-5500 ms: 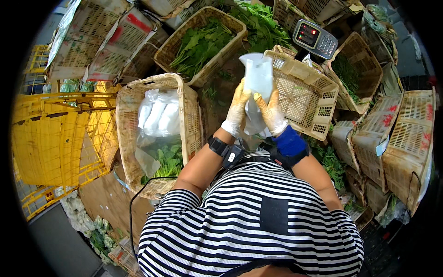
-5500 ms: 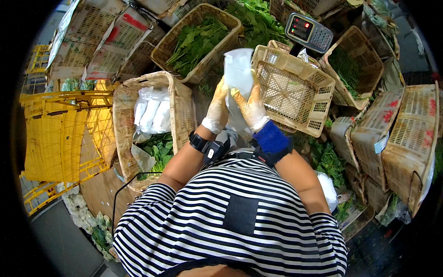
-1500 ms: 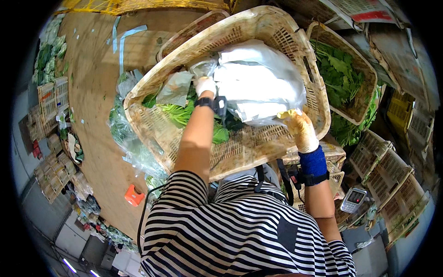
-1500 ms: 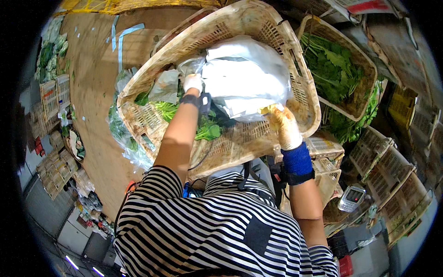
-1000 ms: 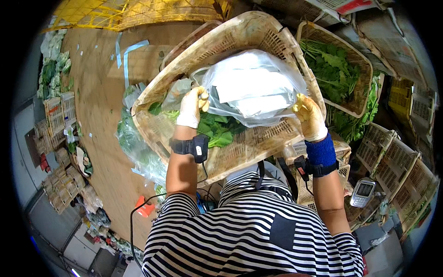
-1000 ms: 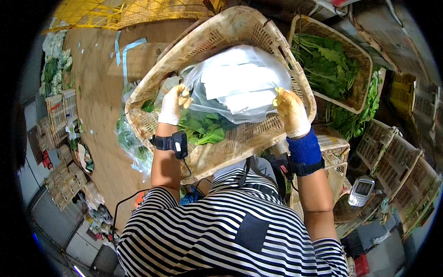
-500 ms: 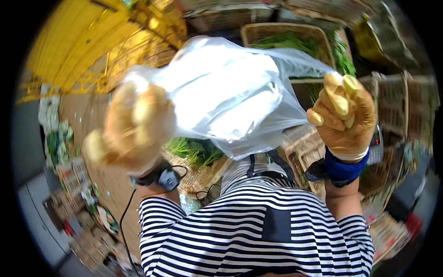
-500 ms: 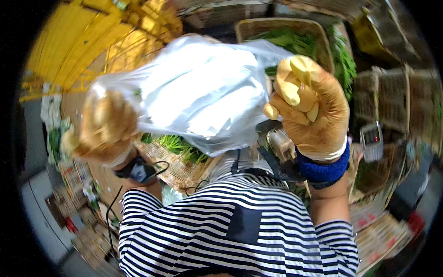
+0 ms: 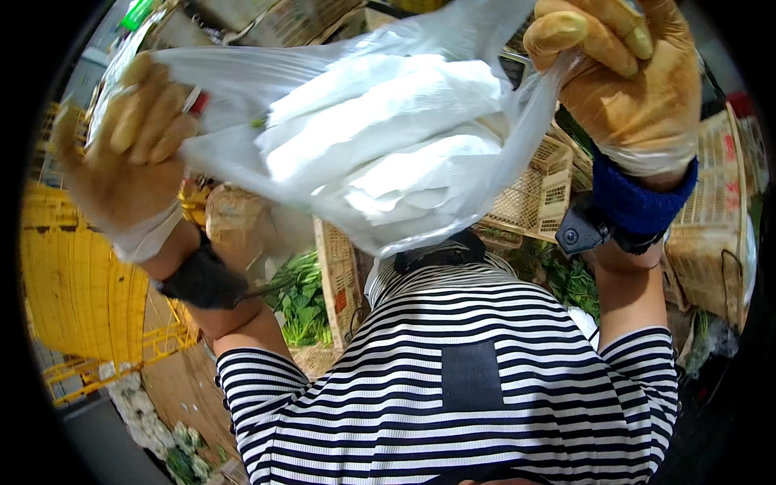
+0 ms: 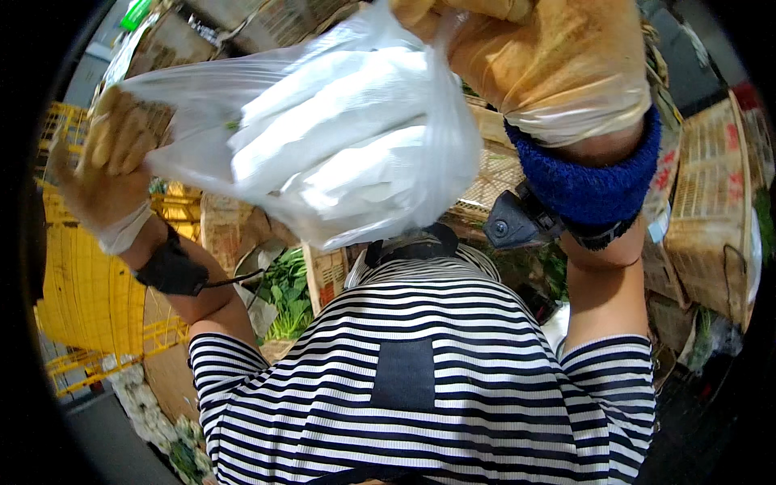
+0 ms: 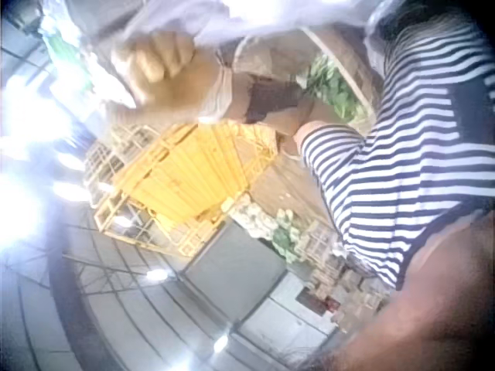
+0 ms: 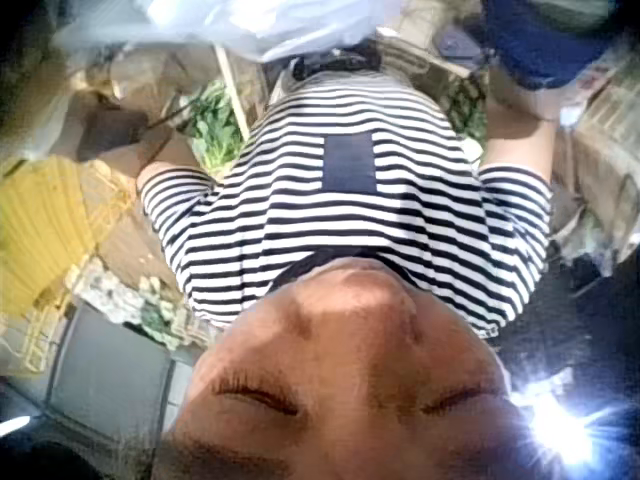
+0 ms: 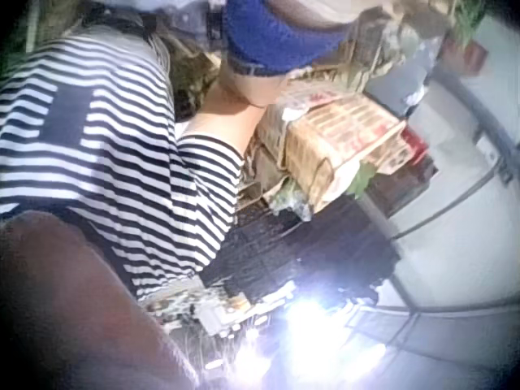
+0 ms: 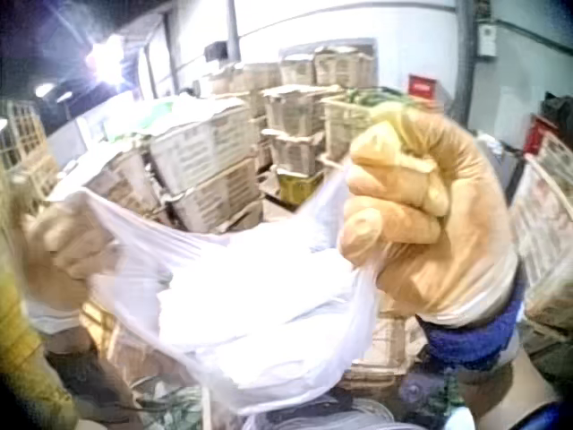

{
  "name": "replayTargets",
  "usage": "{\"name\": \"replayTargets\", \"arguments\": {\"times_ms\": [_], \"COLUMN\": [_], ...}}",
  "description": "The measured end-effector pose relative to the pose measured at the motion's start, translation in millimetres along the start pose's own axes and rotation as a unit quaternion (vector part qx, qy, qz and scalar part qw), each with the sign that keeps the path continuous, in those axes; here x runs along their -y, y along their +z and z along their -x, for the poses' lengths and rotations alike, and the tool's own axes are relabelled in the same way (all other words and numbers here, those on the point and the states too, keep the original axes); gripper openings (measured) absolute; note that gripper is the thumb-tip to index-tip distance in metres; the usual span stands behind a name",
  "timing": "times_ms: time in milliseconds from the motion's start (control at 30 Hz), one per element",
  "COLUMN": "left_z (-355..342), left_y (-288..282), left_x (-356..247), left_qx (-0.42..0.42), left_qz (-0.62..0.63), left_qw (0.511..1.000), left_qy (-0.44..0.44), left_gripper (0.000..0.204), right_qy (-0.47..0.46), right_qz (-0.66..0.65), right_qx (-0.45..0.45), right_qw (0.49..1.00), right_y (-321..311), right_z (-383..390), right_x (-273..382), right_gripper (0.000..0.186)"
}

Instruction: The person wraps individual bitter melons in white paper and places them into a plastic bag inside a basket.

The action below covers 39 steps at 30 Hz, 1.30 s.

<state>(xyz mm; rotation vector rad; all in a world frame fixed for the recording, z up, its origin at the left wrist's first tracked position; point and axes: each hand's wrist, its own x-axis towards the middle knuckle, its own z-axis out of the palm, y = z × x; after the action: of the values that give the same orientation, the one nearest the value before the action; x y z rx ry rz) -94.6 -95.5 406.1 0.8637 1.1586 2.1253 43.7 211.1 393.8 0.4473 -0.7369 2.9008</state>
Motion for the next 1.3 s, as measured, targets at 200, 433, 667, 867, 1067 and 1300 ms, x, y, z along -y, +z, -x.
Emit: {"name": "replayTargets", "arguments": {"times_ms": [200, 433, 667, 867, 1067, 1300], "left_z": [-93.1, -141.8, -166.3, -173.0, -167.5, -181.9], "left_y": [64.7, 93.4, 84.1, 73.7, 78.5, 100.7], "left_x": [124.0, 240.3, 322.0, 395.9, 446.9, 479.3], "left_qx": [0.043, 0.053, 0.128, 0.155, 0.234, 0.399], "left_qz": [0.083, 0.059, -0.008, 0.016, 0.013, 0.003], "left_qw": [0.968, 0.929, 0.910, 0.866, 0.802, 0.724], "left_qy": [-0.231, -0.362, -0.395, -0.476, -0.549, -0.563], "left_gripper": [0.039, 0.037, 0.029, 0.020, 0.072, 0.055], "right_qy": [-0.080, -0.126, -0.196, -0.144, 0.005, 0.128], "right_qz": [0.168, 0.240, 0.188, 0.111, 0.404, 0.792], "right_qx": [-0.252, -0.267, -0.310, -0.440, -0.391, -0.057], "right_qw": [0.950, 0.925, 0.911, 0.879, 0.827, 0.595], "right_y": [-67.2, -188.7, -244.1, -282.7, -294.6, -339.2], "right_z": [83.8, 173.2, 208.6, 189.6, 148.4, 125.0], "right_x": [85.0, 146.9, 116.9, 65.1, 20.5, 49.6], "right_gripper": [0.026, 0.031, 0.022, 0.019, 0.036, 0.079]}}
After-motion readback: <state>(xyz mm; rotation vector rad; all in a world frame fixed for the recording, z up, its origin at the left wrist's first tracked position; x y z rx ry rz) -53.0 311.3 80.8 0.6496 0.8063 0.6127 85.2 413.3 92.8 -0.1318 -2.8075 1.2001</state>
